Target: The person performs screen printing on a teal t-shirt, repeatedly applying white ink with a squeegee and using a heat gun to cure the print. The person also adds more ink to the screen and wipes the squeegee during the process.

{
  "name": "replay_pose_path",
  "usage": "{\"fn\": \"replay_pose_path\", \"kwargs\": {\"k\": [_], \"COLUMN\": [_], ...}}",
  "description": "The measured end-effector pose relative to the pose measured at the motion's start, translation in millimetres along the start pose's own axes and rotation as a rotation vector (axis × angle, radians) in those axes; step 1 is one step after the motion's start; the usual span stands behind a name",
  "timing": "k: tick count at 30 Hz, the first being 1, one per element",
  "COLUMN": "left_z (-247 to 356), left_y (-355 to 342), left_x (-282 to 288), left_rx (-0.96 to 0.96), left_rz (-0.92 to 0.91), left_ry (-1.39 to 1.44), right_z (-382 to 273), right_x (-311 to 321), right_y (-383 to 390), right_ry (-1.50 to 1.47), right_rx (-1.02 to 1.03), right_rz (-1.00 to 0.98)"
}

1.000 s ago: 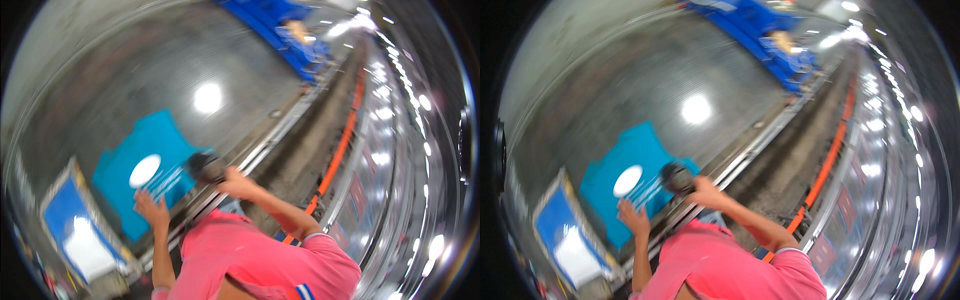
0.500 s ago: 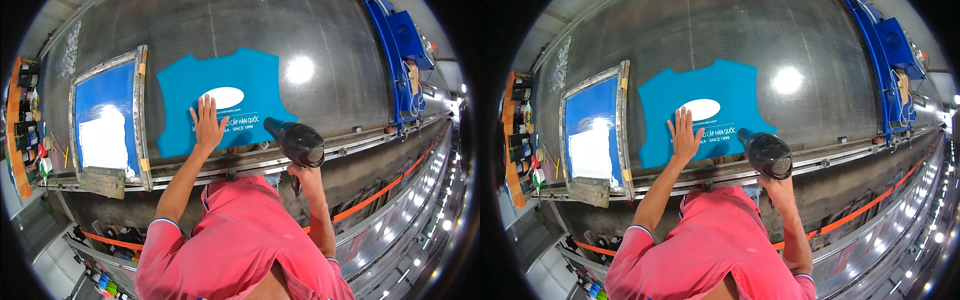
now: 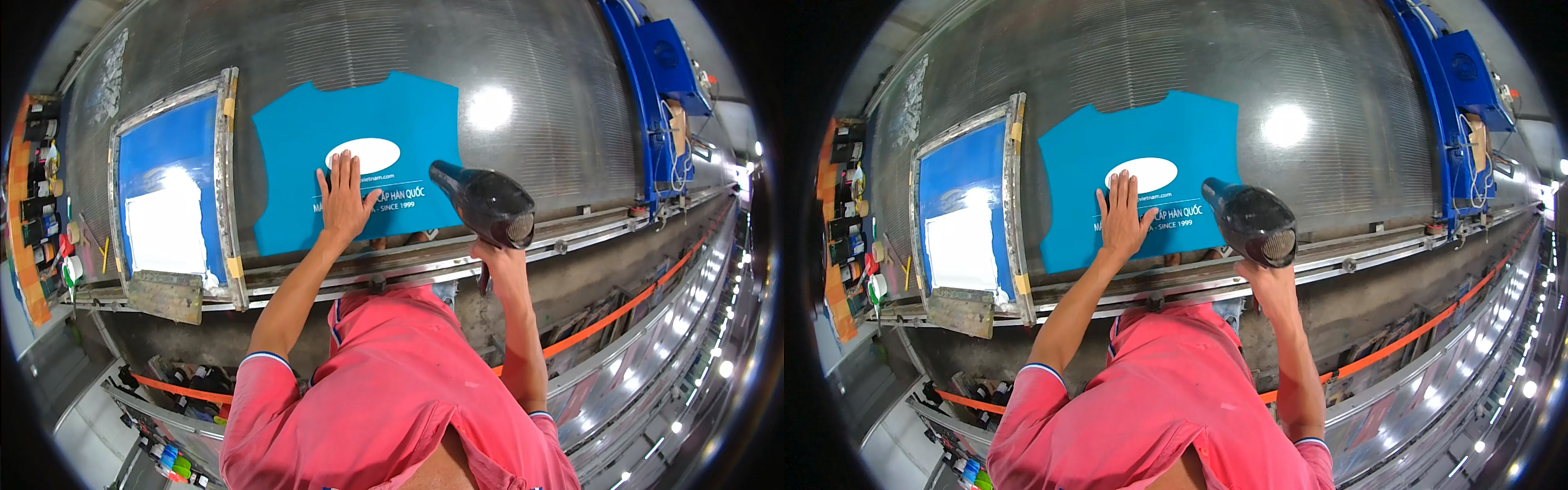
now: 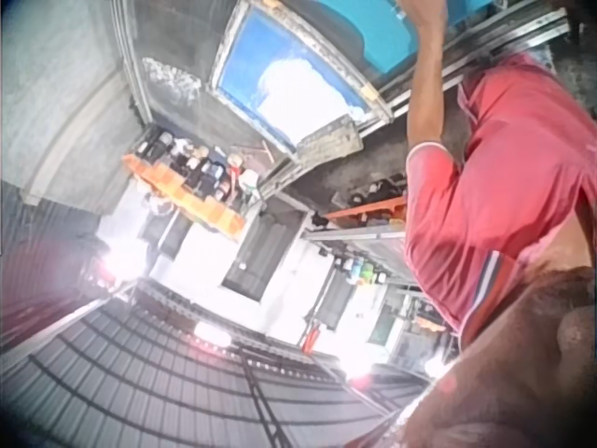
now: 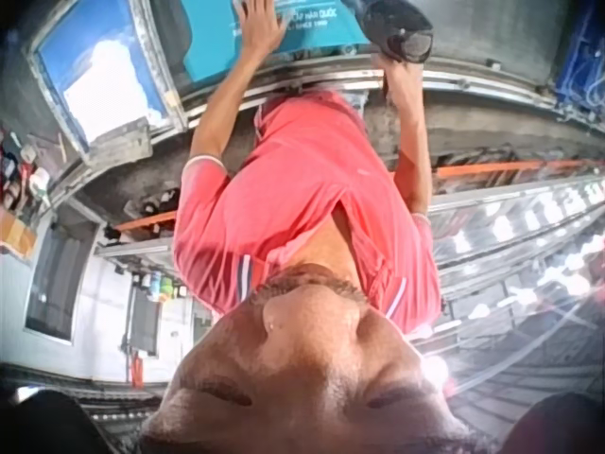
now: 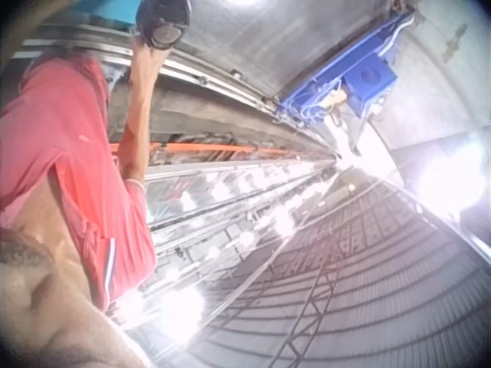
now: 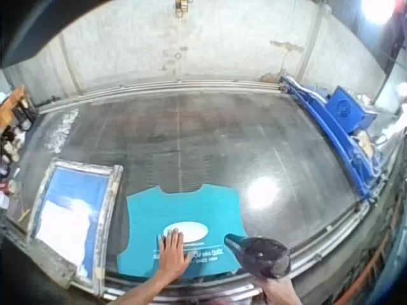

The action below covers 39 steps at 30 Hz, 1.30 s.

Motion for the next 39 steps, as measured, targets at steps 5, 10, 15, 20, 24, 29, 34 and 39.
{"fn": "replay_pose_path", "kwargs": {"k": [5,10,15,20,24,29,34,39], "left_z": [-3,-22,-46,-71,-66,-50,-22,-8], "left_y": [41,91,112,118,124,127,108,90], "left_x": [14,11,22,24,24,18,12,-3], "left_rx": [-0.031,0.051,0.161,0.299,0.374,0.362,0.256,0.222], "left_rz": [0.050,0.015,0.117,0.230,0.091,0.037,0.060,0.007], "left_ry": [0.031,0.032,0.082,0.039,0.021,0.030,0.038,0.013], "right_z": [-5,-21,-22,-20,14,72,65,26], "right_x": [-27,-77,-123,-105,-39,18,26,27], "right_y": [-41,-65,-55,-12,13,49,55,16], "right_ry": [-0.126,-0.148,-0.111,0.061,0.098,-0.115,-0.059,0.027], "right_rx": [-0.034,-0.019,0.011,-0.105,-0.211,-0.226,-0.149,-0.062], "right_rz": [-0.094,-0.225,-0.391,-0.514,-0.304,-0.129,-0.086,-0.088]}}
Point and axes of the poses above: each hand's wrist, its own y-axis away from the middle knuckle, its own x-axis out of the back of the hand, z = x × y, the point moved 8 cm from there along -y, towards the middle knuckle, and after that the axes turned 1 degree about -y, right-handed, at the moved point
